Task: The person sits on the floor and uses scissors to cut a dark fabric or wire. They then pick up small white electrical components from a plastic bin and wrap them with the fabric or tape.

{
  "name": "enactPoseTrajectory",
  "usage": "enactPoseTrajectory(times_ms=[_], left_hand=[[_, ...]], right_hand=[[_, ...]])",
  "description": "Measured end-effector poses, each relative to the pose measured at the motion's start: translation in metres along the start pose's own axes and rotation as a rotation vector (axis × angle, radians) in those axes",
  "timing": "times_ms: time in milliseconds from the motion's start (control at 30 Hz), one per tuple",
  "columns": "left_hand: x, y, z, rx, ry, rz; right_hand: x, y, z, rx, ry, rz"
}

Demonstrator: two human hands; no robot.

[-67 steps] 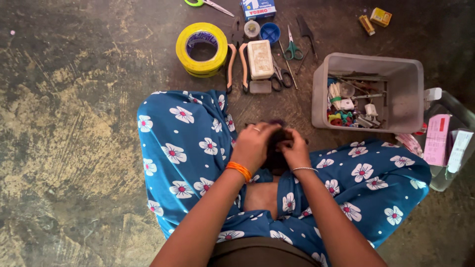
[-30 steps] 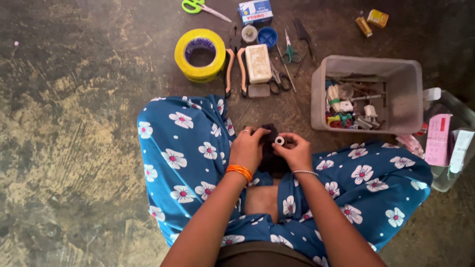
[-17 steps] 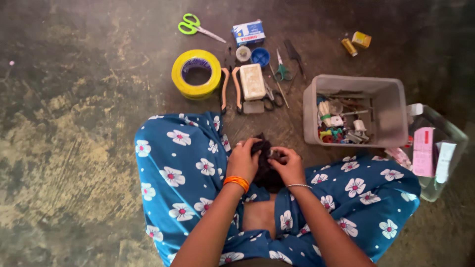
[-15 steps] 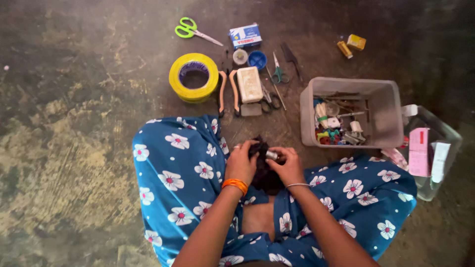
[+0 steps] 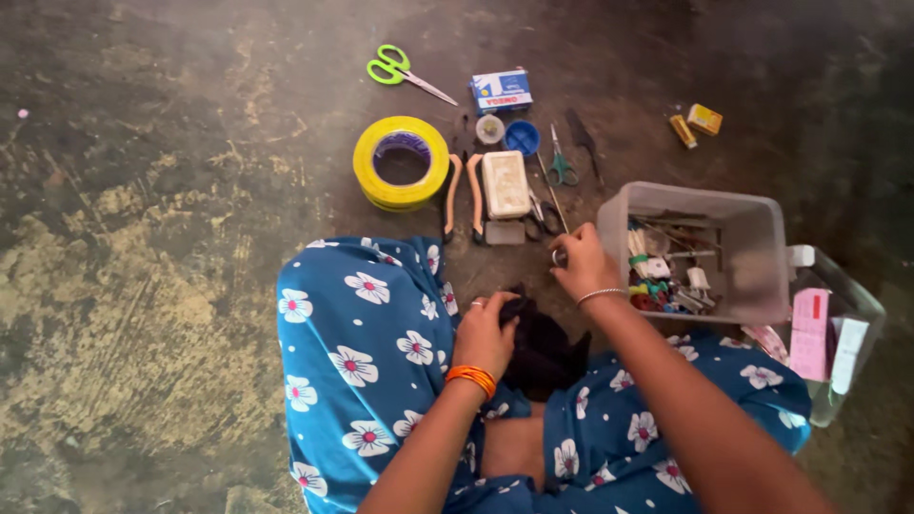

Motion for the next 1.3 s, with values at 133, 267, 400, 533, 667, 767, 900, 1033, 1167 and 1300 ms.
enactPoseTrajectory(times_ms=[133,267,400,533,667,767,900,1033,1167,1300], left_hand=[[-0.003,-0.003,0.002,0.017,0.022,0.008],[-0.003,-0.004,0.003,0.009,0.027,-0.022],[0.000,-0.005,0.003,0.016,0.025,-0.014],[0.002,-0.004,0.003,-0.011,0.017,-0.028],[0.002,-0.003,0.003,0.000,-0.002,0.022],[0.004,-0.002,0.004,-0.020,-0.025,0.007],[0.008,0.001,0.003,-0.028,-0.033,0.024],[0.010,0.003,0.003,-0.035,-0.049,0.038],[0.011,0.003,0.006,-0.026,-0.057,0.055],[0.010,0.001,0.009,-0.019,-0.081,0.062]], right_hand=[[-0.002,-0.017,0.001,-0.015,0.061,-0.006],[-0.004,-0.017,-0.002,-0.050,0.105,-0.006],[-0.018,-0.012,-0.019,-0.074,0.119,0.036],[-0.038,0.001,-0.046,0.047,0.052,0.009],[-0.040,0.024,-0.074,0.274,-0.102,-0.140],[-0.019,0.041,-0.091,0.406,-0.178,-0.159],[0.020,0.053,-0.101,0.507,-0.281,-0.084],[0.077,0.057,-0.098,0.605,-0.255,0.048],[0.140,0.057,-0.082,0.451,-0.148,0.199],[0.155,0.057,-0.069,0.250,-0.110,0.256]])
Point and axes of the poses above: each hand's wrist, its own y-axis away from the middle knuckle, its own z-axis out of the palm, x = y × z, the point moved 1 cm from there along -y, towards the middle knuckle, and after that the axes turned 7 degrees about x, right-handed, at the moved point
